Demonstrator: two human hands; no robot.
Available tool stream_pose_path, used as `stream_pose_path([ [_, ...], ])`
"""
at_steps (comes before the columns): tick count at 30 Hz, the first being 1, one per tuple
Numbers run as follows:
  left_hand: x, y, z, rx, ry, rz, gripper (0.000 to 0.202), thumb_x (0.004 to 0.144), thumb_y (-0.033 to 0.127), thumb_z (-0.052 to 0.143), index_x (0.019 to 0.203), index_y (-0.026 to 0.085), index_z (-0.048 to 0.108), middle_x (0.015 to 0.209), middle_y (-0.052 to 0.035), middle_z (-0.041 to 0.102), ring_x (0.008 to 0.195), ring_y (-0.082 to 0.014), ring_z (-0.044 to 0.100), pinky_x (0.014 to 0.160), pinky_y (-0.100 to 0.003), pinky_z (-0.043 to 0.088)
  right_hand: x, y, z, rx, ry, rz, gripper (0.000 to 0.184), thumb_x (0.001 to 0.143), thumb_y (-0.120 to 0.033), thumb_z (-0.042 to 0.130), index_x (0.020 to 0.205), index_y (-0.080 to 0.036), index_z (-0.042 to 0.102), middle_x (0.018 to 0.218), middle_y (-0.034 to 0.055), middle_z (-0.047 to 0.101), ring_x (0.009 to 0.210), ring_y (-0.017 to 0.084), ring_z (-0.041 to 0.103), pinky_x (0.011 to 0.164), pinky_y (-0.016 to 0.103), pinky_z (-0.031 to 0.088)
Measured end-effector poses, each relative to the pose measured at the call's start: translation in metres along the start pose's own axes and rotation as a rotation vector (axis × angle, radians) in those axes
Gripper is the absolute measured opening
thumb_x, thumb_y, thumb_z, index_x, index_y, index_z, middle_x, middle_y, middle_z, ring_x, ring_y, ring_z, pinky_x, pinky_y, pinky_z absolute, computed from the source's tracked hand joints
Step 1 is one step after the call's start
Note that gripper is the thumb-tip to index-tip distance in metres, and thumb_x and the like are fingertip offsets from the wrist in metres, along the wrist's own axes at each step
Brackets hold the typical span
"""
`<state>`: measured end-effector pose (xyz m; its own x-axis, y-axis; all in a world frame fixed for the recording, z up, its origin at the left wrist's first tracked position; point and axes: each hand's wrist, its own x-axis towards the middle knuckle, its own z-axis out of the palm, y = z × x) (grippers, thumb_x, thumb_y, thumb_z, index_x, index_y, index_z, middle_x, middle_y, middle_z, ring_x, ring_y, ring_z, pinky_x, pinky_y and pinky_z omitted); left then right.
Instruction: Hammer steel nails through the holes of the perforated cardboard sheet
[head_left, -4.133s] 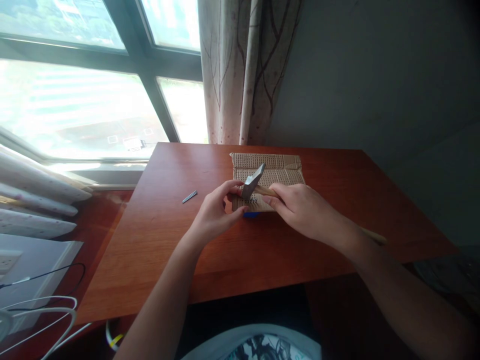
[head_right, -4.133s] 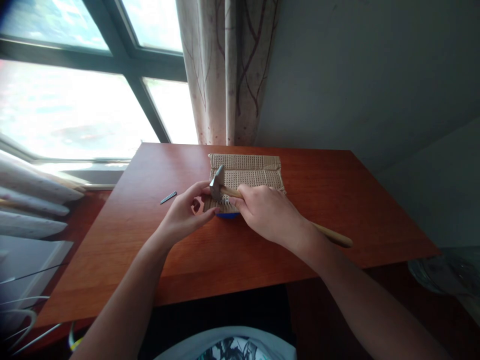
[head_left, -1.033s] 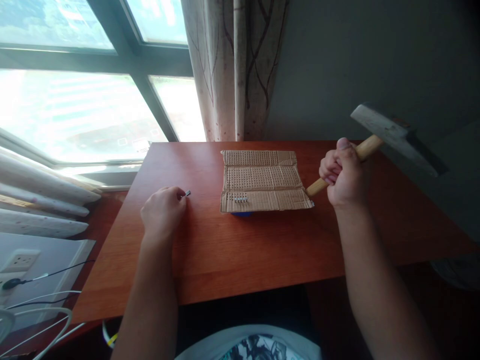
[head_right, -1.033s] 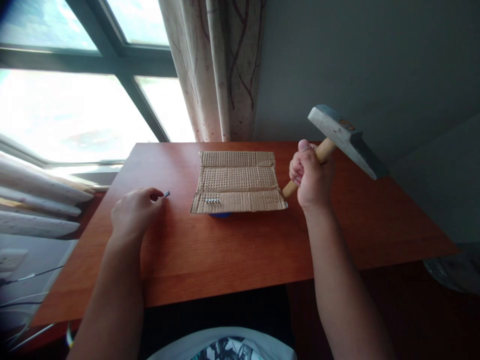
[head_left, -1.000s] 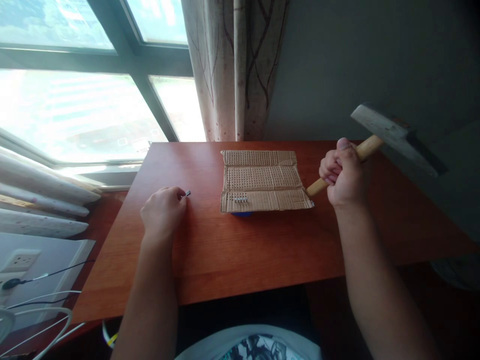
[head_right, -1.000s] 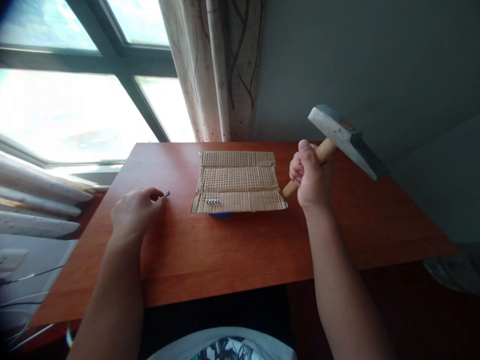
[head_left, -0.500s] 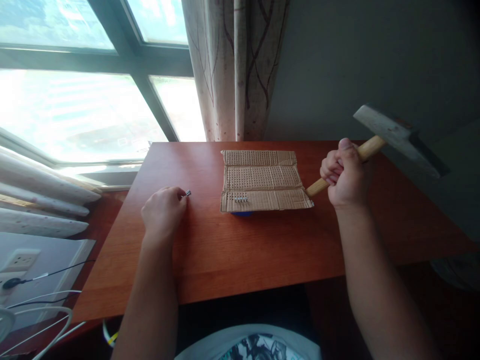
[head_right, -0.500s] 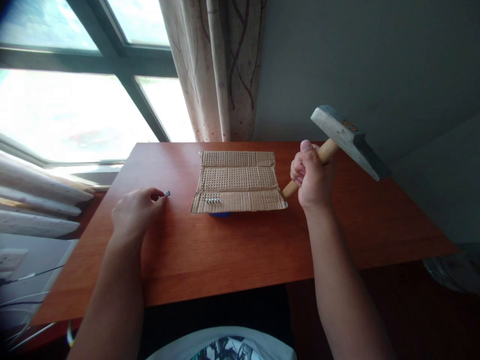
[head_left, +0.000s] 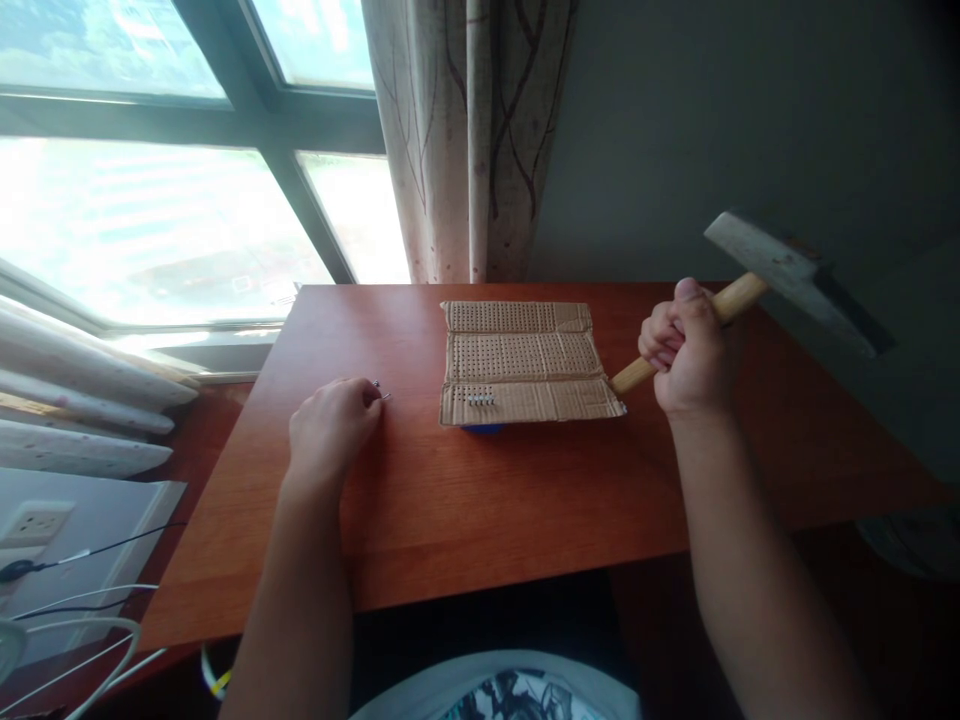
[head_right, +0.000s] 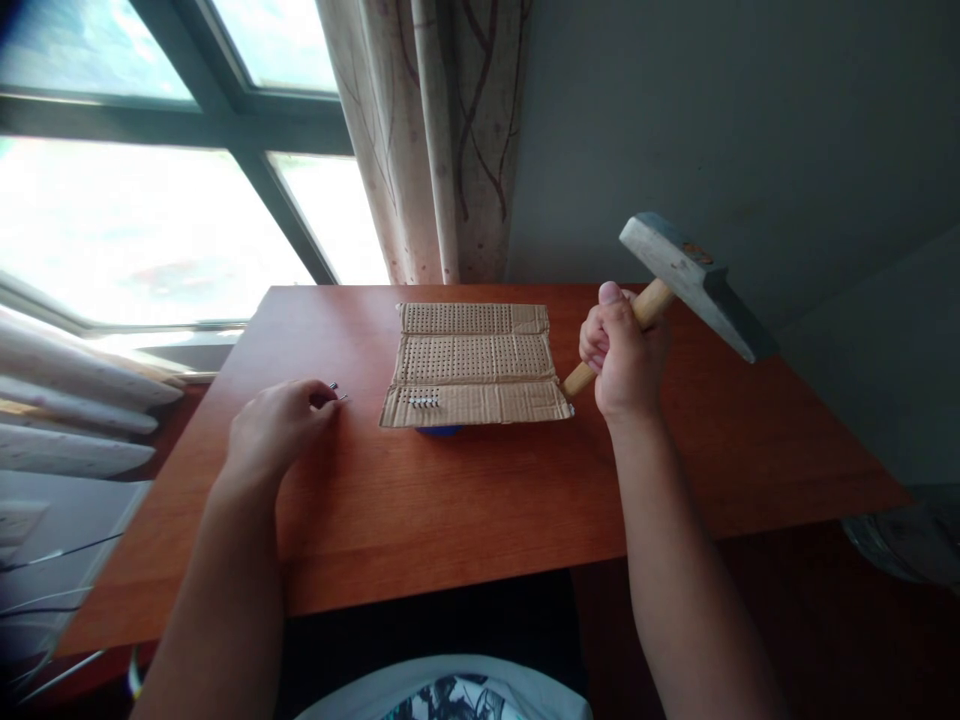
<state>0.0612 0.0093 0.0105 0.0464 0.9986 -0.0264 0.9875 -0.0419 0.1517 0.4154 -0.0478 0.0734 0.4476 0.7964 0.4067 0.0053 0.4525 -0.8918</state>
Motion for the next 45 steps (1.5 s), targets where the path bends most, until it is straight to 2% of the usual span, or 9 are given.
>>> stream_pose_path([
  [4, -0.001, 0.004, 0.000, -0.168, 0.059, 0.082, 0.018, 0.081, 0.036, 0.059, 0.086, 0.026, 0.073, 0.091, -0.0068, 0.075, 0.078, -0.0255, 0.067, 0.062, -0.032, 0.044, 0.000, 0.001, -0.001, -0.027, -0.021, -0.001, 0.056, 0.087, -0.050, 0.068, 0.054, -0.023, 0.031, 0.044, -0.0079, 0.023, 0.035, 0.005, 0.018, 0.035, 0.030, 0.009],
  [8, -0.006, 0.016, 0.000, -0.671, 0.131, 0.212, 0.016, 0.079, 0.035, 0.065, 0.086, 0.021, 0.070, 0.081, -0.0032, 0.072, 0.069, -0.0170, 0.063, 0.064, -0.027, 0.049, 0.001, 0.002, -0.001, -0.006, -0.022, -0.001, 0.055, 0.087, -0.048, 0.068, 0.054, -0.023, 0.031, 0.044, -0.0081, 0.023, 0.034, 0.005, 0.018, 0.034, 0.030, 0.008],
  [11, -0.016, 0.033, -0.002, -1.078, 0.115, 0.260, 0.021, 0.077, 0.035, 0.073, 0.088, 0.018, 0.069, 0.084, -0.0042, 0.072, 0.074, -0.0163, 0.066, 0.067, -0.027, 0.053, 0.001, 0.002, 0.000, -0.003, -0.017, -0.004, 0.056, 0.085, -0.049, 0.070, 0.055, -0.023, 0.032, 0.044, -0.0088, 0.024, 0.033, 0.005, 0.018, 0.033, 0.028, 0.009],
  [13, -0.023, 0.044, -0.004, -1.247, 0.097, 0.270, 0.022, 0.076, 0.033, 0.077, 0.090, 0.017, 0.070, 0.085, -0.0048, 0.073, 0.077, -0.0166, 0.068, 0.071, -0.028, 0.056, 0.001, 0.001, 0.001, -0.004, -0.015, -0.013, 0.057, 0.084, -0.052, 0.071, 0.054, -0.023, 0.031, 0.043, -0.0091, 0.024, 0.033, 0.005, 0.018, 0.033, 0.028, 0.009],
  [15, -0.029, 0.054, -0.003, -1.329, 0.086, 0.288, 0.021, 0.075, 0.031, 0.079, 0.088, 0.017, 0.072, 0.085, -0.0051, 0.073, 0.076, -0.0159, 0.068, 0.071, -0.028, 0.057, 0.001, 0.000, 0.001, 0.000, -0.008, -0.026, 0.058, 0.084, -0.053, 0.071, 0.053, -0.023, 0.031, 0.043, -0.0091, 0.024, 0.033, 0.005, 0.018, 0.032, 0.027, 0.009],
  [19, -0.033, 0.062, 0.000, -1.309, 0.077, 0.321, 0.018, 0.077, 0.030, 0.078, 0.087, 0.017, 0.073, 0.080, -0.0038, 0.071, 0.066, -0.0131, 0.064, 0.062, -0.026, 0.054, 0.000, -0.001, 0.001, 0.016, 0.011, -0.026, 0.056, 0.083, -0.049, 0.073, 0.054, -0.023, 0.033, 0.042, -0.0091, 0.024, 0.032, 0.006, 0.019, 0.032, 0.026, 0.008],
  [24, -0.033, 0.063, 0.004, -1.202, 0.119, 0.328, 0.016, 0.078, 0.030, 0.077, 0.086, 0.017, 0.074, 0.074, -0.0023, 0.070, 0.062, -0.0116, 0.060, 0.055, -0.023, 0.048, -0.001, -0.002, 0.000, 0.004, 0.023, -0.008, 0.054, 0.082, -0.049, 0.073, 0.053, -0.023, 0.034, 0.042, -0.0090, 0.023, 0.032, 0.006, 0.017, 0.032, 0.026, 0.008],
  [35, -0.032, 0.063, 0.006, -1.169, 0.116, 0.363, 0.014, 0.078, 0.027, 0.075, 0.087, 0.016, 0.075, 0.070, -0.0012, 0.068, 0.059, -0.0104, 0.057, 0.054, -0.022, 0.042, -0.001, -0.002, 0.000, -0.059, 0.035, 0.001, 0.056, 0.082, -0.053, 0.071, 0.056, -0.024, 0.031, 0.043, -0.0093, 0.022, 0.034, 0.006, 0.016, 0.034, 0.026, 0.009],
  [45, -0.032, 0.062, 0.006, -1.155, 0.125, 0.369, 0.014, 0.079, 0.029, 0.075, 0.087, 0.017, 0.076, 0.072, -0.0017, 0.069, 0.060, -0.0106, 0.058, 0.056, -0.023, 0.045, -0.001, -0.001, -0.004, -0.098, 0.011, -0.018, 0.055, 0.085, -0.058, 0.066, 0.058, -0.025, 0.030, 0.045, -0.0095, 0.022, 0.035, 0.006, 0.016, 0.035, 0.026, 0.010],
])
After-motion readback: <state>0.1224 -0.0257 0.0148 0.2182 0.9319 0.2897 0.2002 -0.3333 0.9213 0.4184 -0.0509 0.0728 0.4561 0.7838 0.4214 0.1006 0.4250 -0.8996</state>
